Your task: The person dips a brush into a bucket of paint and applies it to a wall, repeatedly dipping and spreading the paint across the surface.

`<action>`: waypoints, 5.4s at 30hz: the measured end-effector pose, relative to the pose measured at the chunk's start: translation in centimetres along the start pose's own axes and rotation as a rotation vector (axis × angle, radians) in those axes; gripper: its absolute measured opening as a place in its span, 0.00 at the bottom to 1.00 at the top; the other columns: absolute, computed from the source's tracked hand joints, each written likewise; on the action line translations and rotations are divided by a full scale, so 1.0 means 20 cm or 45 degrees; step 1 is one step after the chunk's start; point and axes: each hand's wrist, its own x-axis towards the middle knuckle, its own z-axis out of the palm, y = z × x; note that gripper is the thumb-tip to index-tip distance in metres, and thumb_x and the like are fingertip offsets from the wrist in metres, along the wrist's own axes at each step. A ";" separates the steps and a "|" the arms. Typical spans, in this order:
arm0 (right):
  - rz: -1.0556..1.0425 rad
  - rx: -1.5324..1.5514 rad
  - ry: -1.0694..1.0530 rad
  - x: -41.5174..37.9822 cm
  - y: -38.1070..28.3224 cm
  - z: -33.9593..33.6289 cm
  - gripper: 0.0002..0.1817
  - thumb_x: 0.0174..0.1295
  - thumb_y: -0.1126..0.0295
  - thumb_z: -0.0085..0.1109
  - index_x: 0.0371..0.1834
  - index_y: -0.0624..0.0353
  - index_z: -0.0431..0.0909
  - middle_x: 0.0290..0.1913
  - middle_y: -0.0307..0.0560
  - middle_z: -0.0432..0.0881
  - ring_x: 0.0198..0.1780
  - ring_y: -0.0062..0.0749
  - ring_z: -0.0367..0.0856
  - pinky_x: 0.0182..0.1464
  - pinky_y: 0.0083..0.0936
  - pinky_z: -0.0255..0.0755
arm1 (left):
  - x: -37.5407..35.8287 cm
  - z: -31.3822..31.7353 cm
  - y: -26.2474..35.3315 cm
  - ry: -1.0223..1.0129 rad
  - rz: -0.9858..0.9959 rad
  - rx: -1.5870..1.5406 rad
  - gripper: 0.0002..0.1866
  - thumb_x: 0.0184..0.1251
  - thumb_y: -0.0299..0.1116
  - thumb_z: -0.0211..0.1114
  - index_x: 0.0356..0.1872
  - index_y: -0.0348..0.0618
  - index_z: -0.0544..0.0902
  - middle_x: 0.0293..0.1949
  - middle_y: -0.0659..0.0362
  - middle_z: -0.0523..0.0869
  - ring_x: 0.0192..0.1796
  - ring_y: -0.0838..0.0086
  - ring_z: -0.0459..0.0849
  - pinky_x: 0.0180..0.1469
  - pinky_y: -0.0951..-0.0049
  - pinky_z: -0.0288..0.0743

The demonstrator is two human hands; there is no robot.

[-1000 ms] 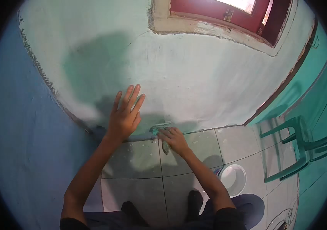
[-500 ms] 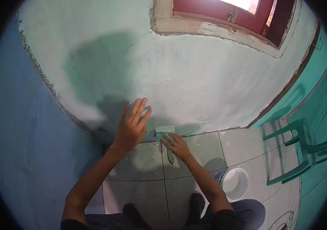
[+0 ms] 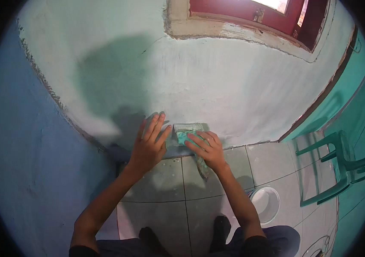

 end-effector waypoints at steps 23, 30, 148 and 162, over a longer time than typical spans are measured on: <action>0.145 0.078 0.059 -0.10 -0.04 0.09 0.26 0.61 0.70 0.62 0.64 0.38 0.86 0.71 0.32 0.83 0.63 0.42 0.81 0.61 0.48 0.76 | -0.16 0.05 0.03 -0.148 0.030 -0.044 0.26 0.67 0.31 0.69 0.67 0.48 0.83 0.84 0.53 0.66 0.86 0.63 0.59 0.86 0.48 0.53; 0.251 0.062 -0.235 -0.56 -0.17 0.47 0.29 0.61 0.75 0.64 0.67 0.39 0.84 0.73 0.33 0.82 0.67 0.43 0.80 0.66 0.46 0.76 | -0.45 0.18 0.08 -0.433 0.033 -0.163 0.29 0.66 0.30 0.68 0.70 0.45 0.80 0.83 0.50 0.65 0.86 0.60 0.59 0.87 0.46 0.51; 0.384 0.107 -0.517 -0.58 -0.23 0.48 0.30 0.62 0.79 0.59 0.69 0.43 0.83 0.71 0.35 0.84 0.63 0.44 0.81 0.66 0.44 0.70 | -0.70 0.39 0.14 -0.465 -0.398 -0.637 0.27 0.74 0.32 0.67 0.73 0.42 0.78 0.79 0.47 0.70 0.84 0.53 0.61 0.85 0.39 0.50; 0.266 -0.014 -0.008 -0.41 -0.01 0.17 0.23 0.65 0.68 0.59 0.63 0.44 0.89 0.69 0.36 0.86 0.63 0.43 0.82 0.65 0.41 0.72 | -0.86 0.61 0.41 -0.649 -0.557 -0.850 0.28 0.78 0.38 0.63 0.76 0.44 0.75 0.82 0.46 0.65 0.86 0.50 0.57 0.86 0.42 0.48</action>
